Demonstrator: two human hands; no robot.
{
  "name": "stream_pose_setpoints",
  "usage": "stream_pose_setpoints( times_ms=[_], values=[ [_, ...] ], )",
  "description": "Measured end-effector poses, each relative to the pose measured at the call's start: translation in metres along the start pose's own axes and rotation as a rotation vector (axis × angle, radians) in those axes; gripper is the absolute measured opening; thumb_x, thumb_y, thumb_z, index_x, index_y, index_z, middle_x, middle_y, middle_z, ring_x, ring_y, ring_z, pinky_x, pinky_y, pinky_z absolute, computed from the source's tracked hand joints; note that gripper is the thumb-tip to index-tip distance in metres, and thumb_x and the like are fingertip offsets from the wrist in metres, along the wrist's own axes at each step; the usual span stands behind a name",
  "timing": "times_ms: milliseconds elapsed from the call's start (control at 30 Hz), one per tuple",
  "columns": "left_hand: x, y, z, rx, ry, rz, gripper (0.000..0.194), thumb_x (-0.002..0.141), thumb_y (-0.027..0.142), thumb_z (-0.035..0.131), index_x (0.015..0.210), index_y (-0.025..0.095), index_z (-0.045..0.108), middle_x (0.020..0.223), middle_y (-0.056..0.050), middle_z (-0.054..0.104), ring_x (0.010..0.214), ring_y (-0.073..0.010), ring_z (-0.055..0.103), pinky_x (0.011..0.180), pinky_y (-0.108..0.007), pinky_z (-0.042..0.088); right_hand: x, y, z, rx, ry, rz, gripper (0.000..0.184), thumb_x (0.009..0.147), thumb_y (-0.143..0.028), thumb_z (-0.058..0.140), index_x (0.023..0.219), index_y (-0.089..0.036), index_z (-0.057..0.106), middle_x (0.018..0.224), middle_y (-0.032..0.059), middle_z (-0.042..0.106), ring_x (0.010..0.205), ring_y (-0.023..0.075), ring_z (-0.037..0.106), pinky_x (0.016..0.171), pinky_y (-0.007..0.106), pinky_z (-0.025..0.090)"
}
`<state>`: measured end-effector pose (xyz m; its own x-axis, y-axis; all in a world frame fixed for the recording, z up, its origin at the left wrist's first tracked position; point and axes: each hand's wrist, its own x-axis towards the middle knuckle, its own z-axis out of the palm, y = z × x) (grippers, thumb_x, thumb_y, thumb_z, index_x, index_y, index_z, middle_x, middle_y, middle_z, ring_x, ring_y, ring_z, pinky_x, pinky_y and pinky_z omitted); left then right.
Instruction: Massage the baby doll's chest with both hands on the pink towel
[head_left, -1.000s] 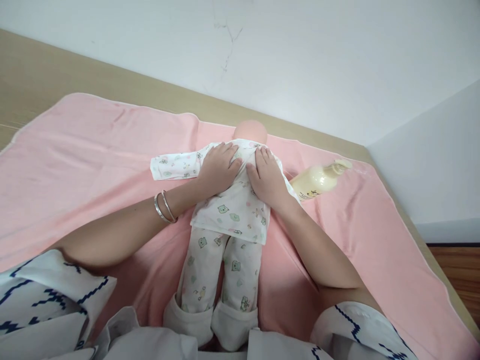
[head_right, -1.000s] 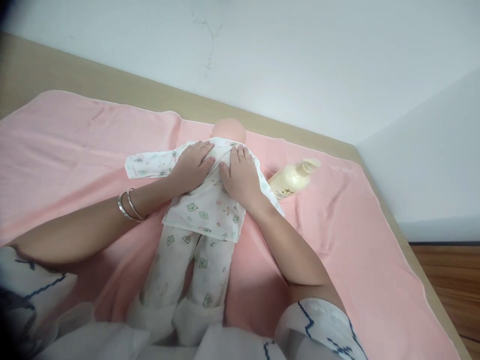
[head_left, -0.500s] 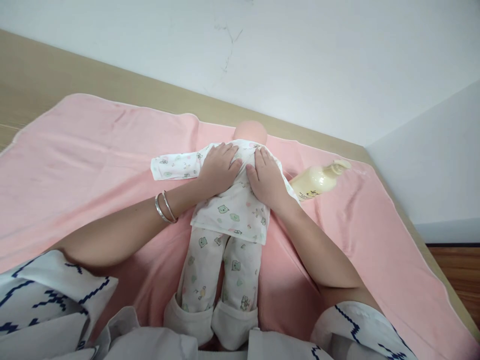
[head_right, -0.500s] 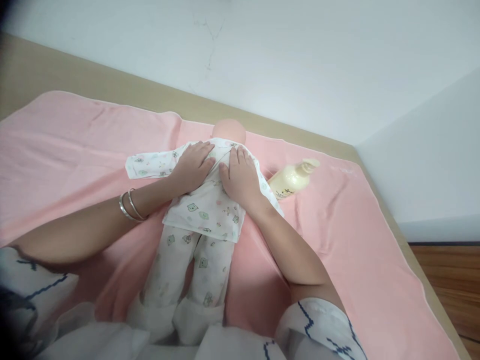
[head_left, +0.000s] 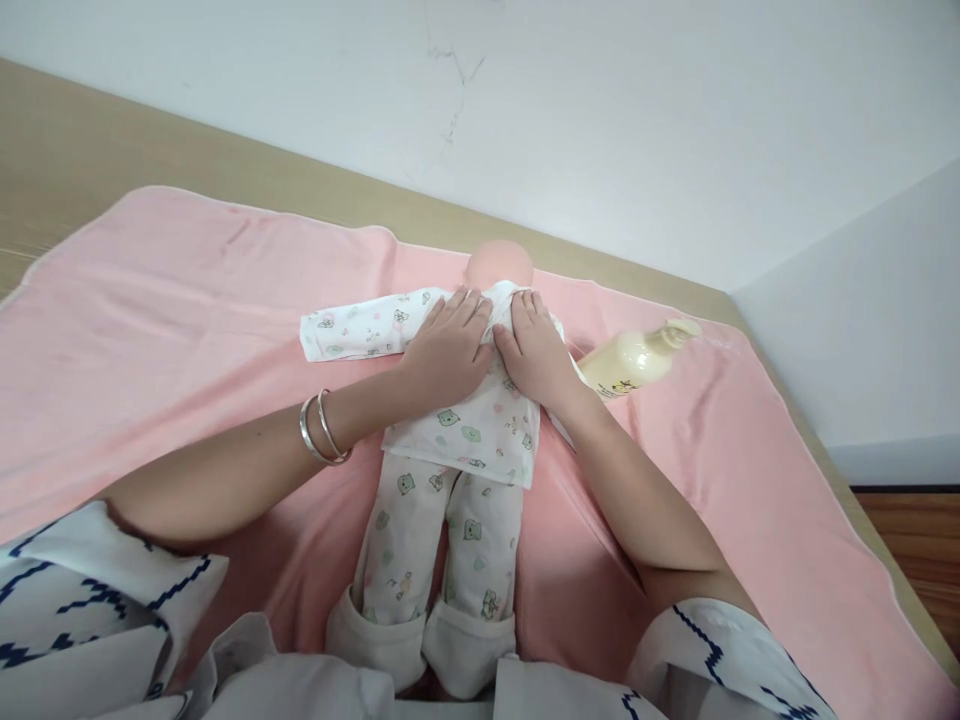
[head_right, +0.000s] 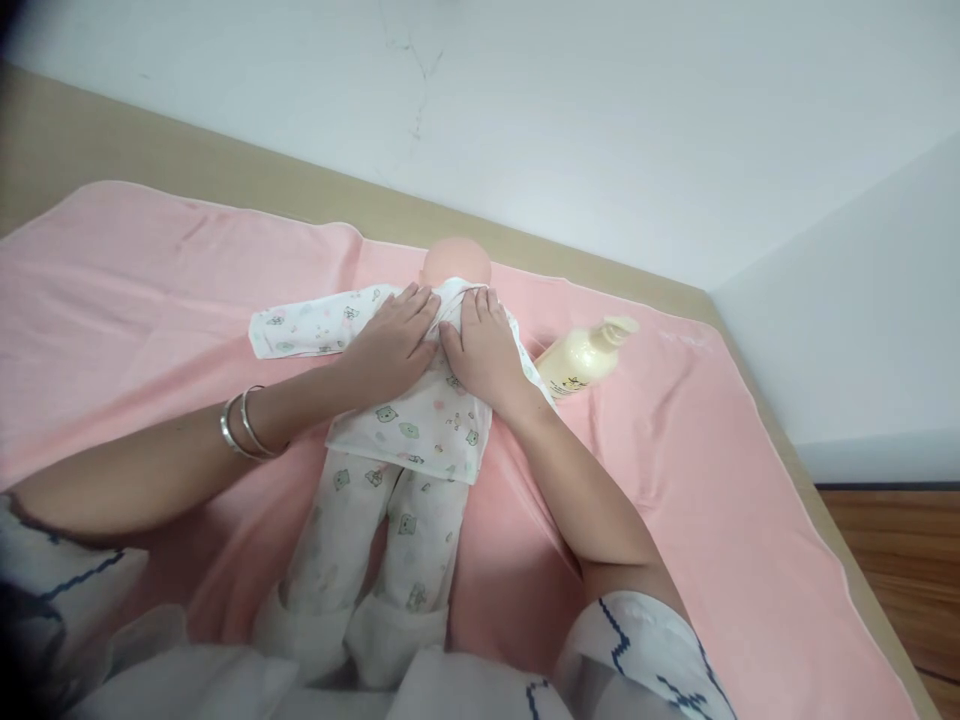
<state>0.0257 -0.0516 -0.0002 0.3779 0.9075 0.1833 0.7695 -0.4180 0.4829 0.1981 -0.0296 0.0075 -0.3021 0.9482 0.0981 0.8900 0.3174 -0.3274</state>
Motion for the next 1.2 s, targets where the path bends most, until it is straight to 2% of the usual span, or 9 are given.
stream_pose_setpoints(
  times_ms=[167,267,367,600,700,800,967,1067,1200],
  values=[
    [0.016,-0.016,-0.003,-0.028,-0.024,-0.026,0.064,0.100,0.027,0.031,0.158,0.005,0.044,0.172,-0.018,0.041,0.164,-0.0362,0.030,0.136,-0.061,0.024,-0.017,-0.018,0.001,-0.087,-0.001,-0.038,0.071,0.107,-0.037,0.029,0.163,0.006,0.031,0.174,0.0311,0.031,0.167,0.0389,0.025,0.137,0.061,0.023],
    [0.026,-0.027,-0.003,-0.002,0.002,-0.023,0.051,0.101,0.025,0.027,0.135,0.011,0.062,0.150,-0.020,0.062,0.143,-0.0353,0.054,0.127,-0.057,0.040,-0.032,-0.034,-0.001,-0.109,-0.006,-0.068,0.070,0.107,-0.038,0.034,0.163,0.005,0.035,0.174,0.0298,0.032,0.167,0.0402,0.024,0.137,0.060,0.023],
    [0.028,-0.031,0.000,0.013,0.098,-0.011,0.044,0.101,0.023,0.027,0.119,0.014,0.065,0.129,-0.019,0.071,0.122,-0.0325,0.063,0.117,-0.053,0.048,-0.038,-0.041,-0.004,-0.077,-0.030,-0.063,0.066,0.107,-0.034,0.036,0.162,0.002,0.039,0.175,0.0270,0.033,0.168,0.0389,0.022,0.138,0.059,0.023],
    [0.023,-0.029,0.011,0.042,0.170,-0.028,0.054,0.105,0.029,0.024,0.138,0.006,0.060,0.145,-0.021,0.065,0.139,-0.0329,0.057,0.125,-0.052,0.041,-0.018,-0.022,-0.002,0.096,0.045,0.014,0.059,0.108,-0.039,0.030,0.154,-0.010,0.054,0.170,0.0193,0.045,0.164,0.0342,0.034,0.135,0.062,0.029],
    [0.015,-0.020,0.009,0.055,0.130,-0.045,0.058,0.105,0.029,0.025,0.150,0.004,0.052,0.159,-0.021,0.056,0.154,-0.0357,0.045,0.131,-0.056,0.033,-0.006,-0.014,-0.001,0.059,0.041,0.067,0.065,0.107,-0.040,0.032,0.157,-0.002,0.047,0.171,0.0249,0.041,0.165,0.0381,0.031,0.136,0.063,0.025],
    [0.003,-0.005,0.004,0.038,0.056,-0.051,0.062,0.105,0.026,0.025,0.160,0.004,0.042,0.172,-0.020,0.040,0.164,-0.0380,0.030,0.135,-0.061,0.025,0.000,-0.010,-0.002,-0.021,0.008,0.058,0.071,0.107,-0.038,0.032,0.159,0.010,0.037,0.172,0.0311,0.035,0.166,0.0400,0.027,0.138,0.057,0.021],
    [-0.001,-0.001,0.002,0.027,0.022,-0.026,0.064,0.101,0.021,0.030,0.162,0.004,0.038,0.174,-0.020,0.036,0.165,-0.0381,0.026,0.134,-0.064,0.024,-0.011,-0.018,-0.007,-0.126,-0.052,-0.020,0.072,0.106,-0.034,0.033,0.162,0.011,0.032,0.172,0.0326,0.033,0.166,0.0410,0.027,0.137,0.057,0.023],
    [0.012,-0.015,0.002,0.023,0.057,0.007,0.057,0.100,0.021,0.028,0.150,0.005,0.051,0.164,-0.021,0.050,0.156,-0.0376,0.041,0.129,-0.063,0.033,-0.027,-0.030,-0.008,-0.189,-0.034,-0.100,0.070,0.105,-0.032,0.034,0.161,0.009,0.034,0.170,0.0340,0.035,0.164,0.0430,0.031,0.135,0.062,0.027],
    [0.023,-0.027,0.000,0.006,0.051,0.040,0.046,0.103,0.023,0.024,0.121,0.011,0.065,0.129,-0.021,0.071,0.125,-0.0328,0.063,0.116,-0.056,0.049,-0.039,-0.043,-0.006,-0.196,-0.022,-0.104,0.067,0.106,-0.031,0.035,0.161,0.006,0.038,0.172,0.0314,0.035,0.165,0.0426,0.029,0.135,0.062,0.029]
  ],
)
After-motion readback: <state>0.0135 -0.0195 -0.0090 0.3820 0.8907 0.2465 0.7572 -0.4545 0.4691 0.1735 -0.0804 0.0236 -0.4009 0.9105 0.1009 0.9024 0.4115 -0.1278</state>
